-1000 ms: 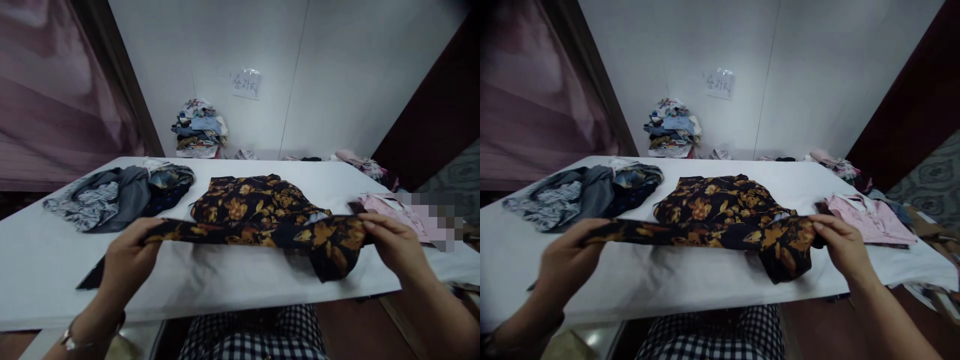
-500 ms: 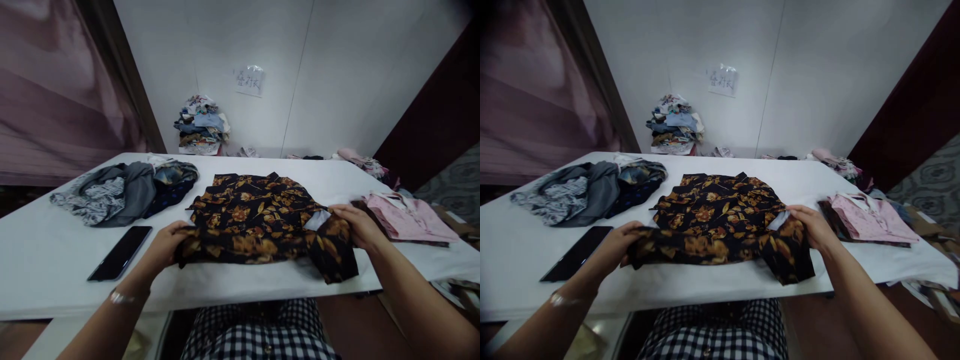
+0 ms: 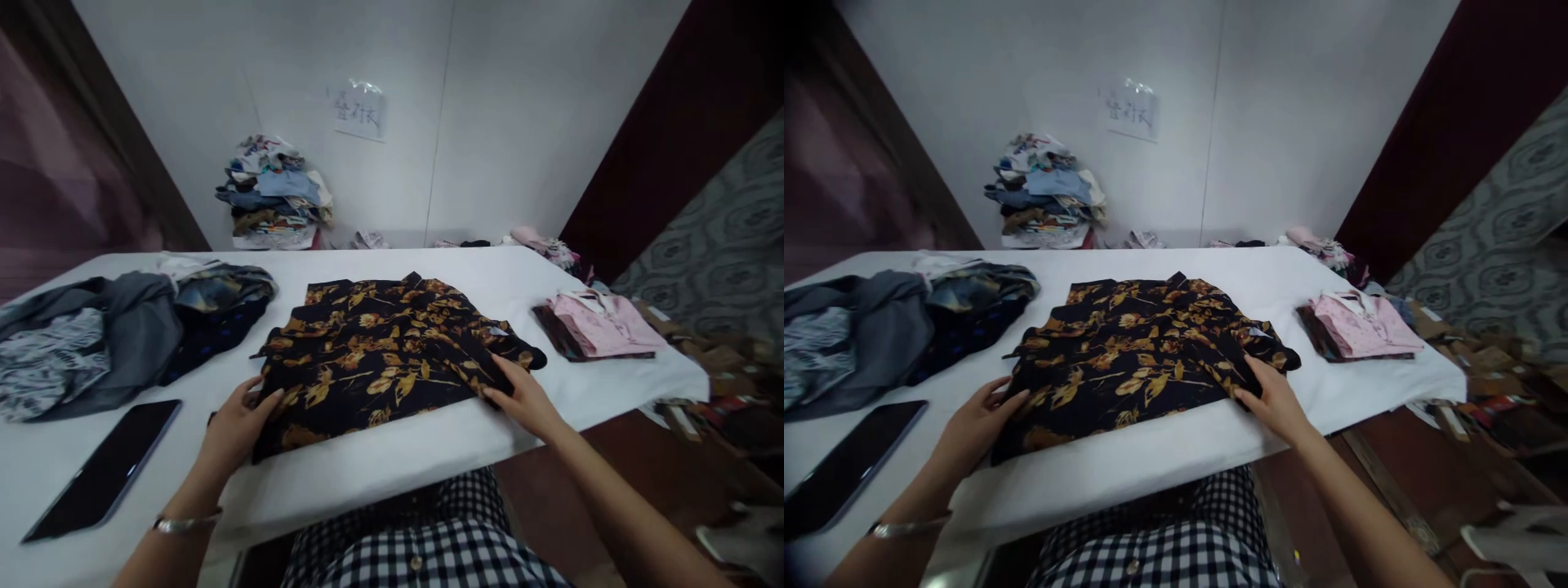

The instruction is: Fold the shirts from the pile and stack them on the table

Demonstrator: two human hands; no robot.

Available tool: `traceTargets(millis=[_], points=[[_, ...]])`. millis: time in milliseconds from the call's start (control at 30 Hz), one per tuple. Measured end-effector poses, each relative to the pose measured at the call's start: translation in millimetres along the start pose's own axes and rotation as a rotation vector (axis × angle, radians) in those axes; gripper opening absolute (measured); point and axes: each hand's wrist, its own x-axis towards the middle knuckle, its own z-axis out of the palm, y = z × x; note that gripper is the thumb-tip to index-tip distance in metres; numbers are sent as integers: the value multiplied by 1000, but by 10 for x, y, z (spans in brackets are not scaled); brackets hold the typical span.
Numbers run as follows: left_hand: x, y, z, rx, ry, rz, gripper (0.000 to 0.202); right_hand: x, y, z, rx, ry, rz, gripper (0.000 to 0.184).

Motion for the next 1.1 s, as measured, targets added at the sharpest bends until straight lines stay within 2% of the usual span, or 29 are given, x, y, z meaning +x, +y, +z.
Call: traceTargets(millis=[67,100,233,367,500,567,633,733,767,800,900,967,1033,1100], points=[[-70,-1,25,145,19,36,66,-191,90,42,-116,36,-7,63],[-101,18,41,200,18,45,66,-249,137,56,-149,61,9,57],[-200,137,81,296,4,32,54,-307,248,-2,-84,105,51,33],[-259,184,31,288,97,56,44,-244,174,-273,102,237,67,29],[-287,140,-47,283,136,33,45,-46,78,-718,235,274,183,30],[-288,119,-67,280,128,20,46,179,77,-996,194,263,238,28],[-276,121,-70,283,111,15,47,525,107,-1279,115,227,278,25],[-239,173,-47,286,89,7,49,1270,158,-1609,-2,117,257,21],[-222,197,-35,286,86,5,50,1560,159,-1668,-25,46,208,20],[-205,220,-21,287,89,1,50,1855,146,-1695,-50,35,135,20],[-151,265,23,314,105,-16,52,2627,7,-1585,-80,159,-157,35],[-121,271,45,339,109,-22,52,2909,-143,-1404,-87,188,-270,43],[-104,267,51,351,112,-17,51,2935,-265,-1201,-69,181,-274,45],[-102,264,37,350,111,-28,51,2721,-291,-1023,-31,124,-204,41]])
